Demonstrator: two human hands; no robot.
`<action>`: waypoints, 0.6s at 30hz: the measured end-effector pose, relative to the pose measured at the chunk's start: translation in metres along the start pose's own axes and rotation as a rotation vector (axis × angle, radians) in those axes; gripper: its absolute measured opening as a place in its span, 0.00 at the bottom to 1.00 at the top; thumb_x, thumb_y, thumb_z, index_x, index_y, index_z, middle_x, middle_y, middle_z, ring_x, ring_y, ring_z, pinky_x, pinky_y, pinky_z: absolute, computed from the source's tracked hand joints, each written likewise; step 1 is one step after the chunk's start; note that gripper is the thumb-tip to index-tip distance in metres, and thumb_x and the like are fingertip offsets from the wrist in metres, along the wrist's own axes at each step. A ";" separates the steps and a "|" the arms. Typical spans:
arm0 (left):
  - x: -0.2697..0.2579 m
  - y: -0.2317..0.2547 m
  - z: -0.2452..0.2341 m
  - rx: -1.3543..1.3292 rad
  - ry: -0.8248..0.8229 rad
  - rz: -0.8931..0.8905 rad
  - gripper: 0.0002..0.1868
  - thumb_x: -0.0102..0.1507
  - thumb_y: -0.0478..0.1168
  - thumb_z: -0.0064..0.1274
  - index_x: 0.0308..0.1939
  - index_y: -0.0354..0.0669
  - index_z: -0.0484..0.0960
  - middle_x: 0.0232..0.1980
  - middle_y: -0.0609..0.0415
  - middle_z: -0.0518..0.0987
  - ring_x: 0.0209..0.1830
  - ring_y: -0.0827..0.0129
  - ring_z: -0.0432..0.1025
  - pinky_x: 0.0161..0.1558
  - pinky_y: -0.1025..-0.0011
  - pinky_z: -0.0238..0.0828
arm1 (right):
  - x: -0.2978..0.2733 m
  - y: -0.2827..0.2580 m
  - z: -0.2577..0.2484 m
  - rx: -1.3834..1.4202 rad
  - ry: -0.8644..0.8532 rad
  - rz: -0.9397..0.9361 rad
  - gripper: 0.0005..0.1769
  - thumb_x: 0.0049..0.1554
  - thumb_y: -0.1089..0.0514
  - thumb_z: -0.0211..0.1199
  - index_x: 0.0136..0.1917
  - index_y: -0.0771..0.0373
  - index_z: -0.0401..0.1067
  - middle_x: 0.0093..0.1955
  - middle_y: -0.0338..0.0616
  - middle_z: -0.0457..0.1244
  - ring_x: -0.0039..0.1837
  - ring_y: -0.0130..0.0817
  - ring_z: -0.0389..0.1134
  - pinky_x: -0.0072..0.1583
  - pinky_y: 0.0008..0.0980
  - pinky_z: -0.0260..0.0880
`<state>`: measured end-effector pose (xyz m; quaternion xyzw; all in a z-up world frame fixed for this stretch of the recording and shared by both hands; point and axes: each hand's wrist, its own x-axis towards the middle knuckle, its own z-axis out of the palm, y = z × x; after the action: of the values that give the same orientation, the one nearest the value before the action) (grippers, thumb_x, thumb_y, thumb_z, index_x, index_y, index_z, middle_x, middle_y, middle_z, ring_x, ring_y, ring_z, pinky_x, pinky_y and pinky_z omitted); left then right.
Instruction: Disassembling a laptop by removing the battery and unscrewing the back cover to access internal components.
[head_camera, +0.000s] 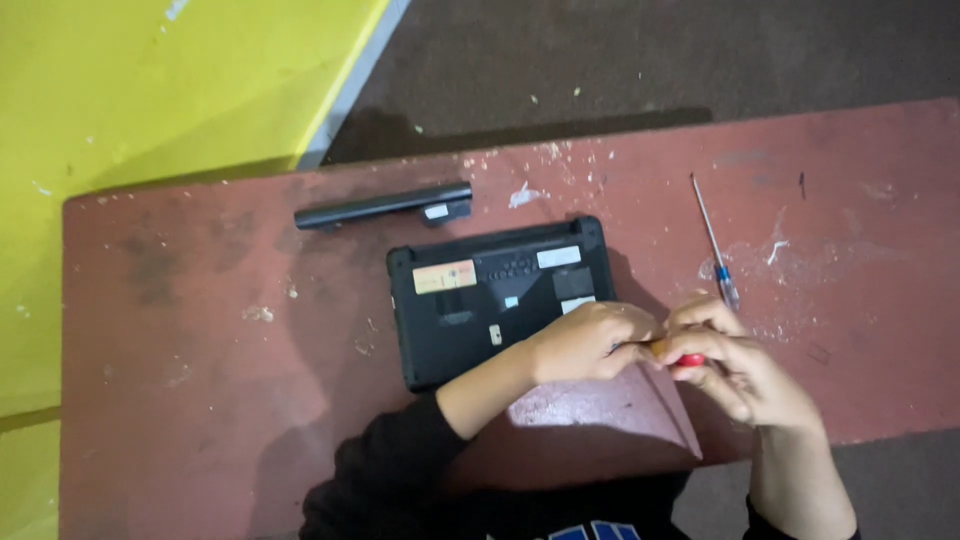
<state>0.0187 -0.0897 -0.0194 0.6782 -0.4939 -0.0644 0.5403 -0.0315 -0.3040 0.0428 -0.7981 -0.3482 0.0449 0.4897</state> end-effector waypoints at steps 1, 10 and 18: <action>-0.001 0.006 0.001 -0.010 0.001 -0.007 0.06 0.62 0.41 0.49 0.38 0.43 0.77 0.40 0.51 0.80 0.43 0.55 0.76 0.46 0.62 0.70 | -0.005 -0.003 0.001 0.006 -0.003 0.010 0.12 0.58 0.54 0.56 0.55 0.55 0.72 0.55 0.41 0.59 0.61 0.37 0.61 0.64 0.36 0.64; 0.015 0.002 0.008 0.055 0.123 -0.031 0.17 0.56 0.46 0.58 0.31 0.44 0.64 0.31 0.53 0.72 0.30 0.57 0.71 0.34 0.62 0.65 | 0.019 -0.027 -0.009 -0.188 -0.095 -0.020 0.19 0.58 0.55 0.54 0.61 0.60 0.70 0.62 0.39 0.67 0.67 0.40 0.61 0.76 0.55 0.42; 0.020 0.025 -0.020 0.117 -0.027 -0.192 0.35 0.47 0.70 0.51 0.42 0.47 0.72 0.41 0.56 0.69 0.41 0.63 0.69 0.36 0.60 0.72 | 0.027 -0.049 -0.003 -0.230 0.104 -0.025 0.15 0.54 0.61 0.59 0.56 0.64 0.72 0.57 0.44 0.68 0.60 0.37 0.71 0.74 0.51 0.62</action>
<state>0.0261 -0.0891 0.0180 0.7520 -0.4366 -0.0961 0.4843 -0.0352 -0.2763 0.0917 -0.8459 -0.3351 -0.0428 0.4128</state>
